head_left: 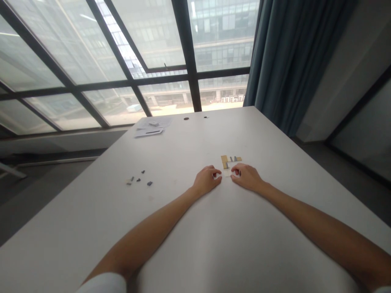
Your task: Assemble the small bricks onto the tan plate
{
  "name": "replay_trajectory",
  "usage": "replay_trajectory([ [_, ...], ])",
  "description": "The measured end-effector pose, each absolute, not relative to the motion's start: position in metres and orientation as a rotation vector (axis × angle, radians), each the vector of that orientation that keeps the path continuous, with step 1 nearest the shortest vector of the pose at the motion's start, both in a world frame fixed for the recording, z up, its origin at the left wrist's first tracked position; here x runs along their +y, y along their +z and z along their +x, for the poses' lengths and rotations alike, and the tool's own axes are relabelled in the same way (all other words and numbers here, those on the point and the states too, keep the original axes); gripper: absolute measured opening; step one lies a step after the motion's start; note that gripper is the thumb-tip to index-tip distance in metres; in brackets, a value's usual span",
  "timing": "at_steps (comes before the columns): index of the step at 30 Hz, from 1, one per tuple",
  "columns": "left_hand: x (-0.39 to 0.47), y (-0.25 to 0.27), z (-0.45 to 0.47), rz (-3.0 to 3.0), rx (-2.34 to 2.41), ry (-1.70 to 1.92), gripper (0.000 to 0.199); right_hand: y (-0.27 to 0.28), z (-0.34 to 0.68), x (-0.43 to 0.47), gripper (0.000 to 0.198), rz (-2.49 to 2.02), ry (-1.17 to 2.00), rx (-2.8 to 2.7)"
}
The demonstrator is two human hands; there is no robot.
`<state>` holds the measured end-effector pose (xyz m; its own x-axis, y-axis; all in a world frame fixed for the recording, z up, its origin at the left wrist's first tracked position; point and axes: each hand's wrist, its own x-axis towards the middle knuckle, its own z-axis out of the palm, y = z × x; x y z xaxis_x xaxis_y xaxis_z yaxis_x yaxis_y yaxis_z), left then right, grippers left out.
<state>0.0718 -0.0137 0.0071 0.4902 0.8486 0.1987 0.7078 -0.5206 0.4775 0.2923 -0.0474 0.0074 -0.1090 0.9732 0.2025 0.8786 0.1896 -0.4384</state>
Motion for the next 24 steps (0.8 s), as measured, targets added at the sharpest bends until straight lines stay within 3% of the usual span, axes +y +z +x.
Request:
replay_trajectory([
  [24, -0.0147, 0.0079, 0.0728, 2.408, 1.318, 0.584, 0.025, 0.0051, 0.2928, -0.0461, 0.017, -1.737, 0.245, -2.020],
])
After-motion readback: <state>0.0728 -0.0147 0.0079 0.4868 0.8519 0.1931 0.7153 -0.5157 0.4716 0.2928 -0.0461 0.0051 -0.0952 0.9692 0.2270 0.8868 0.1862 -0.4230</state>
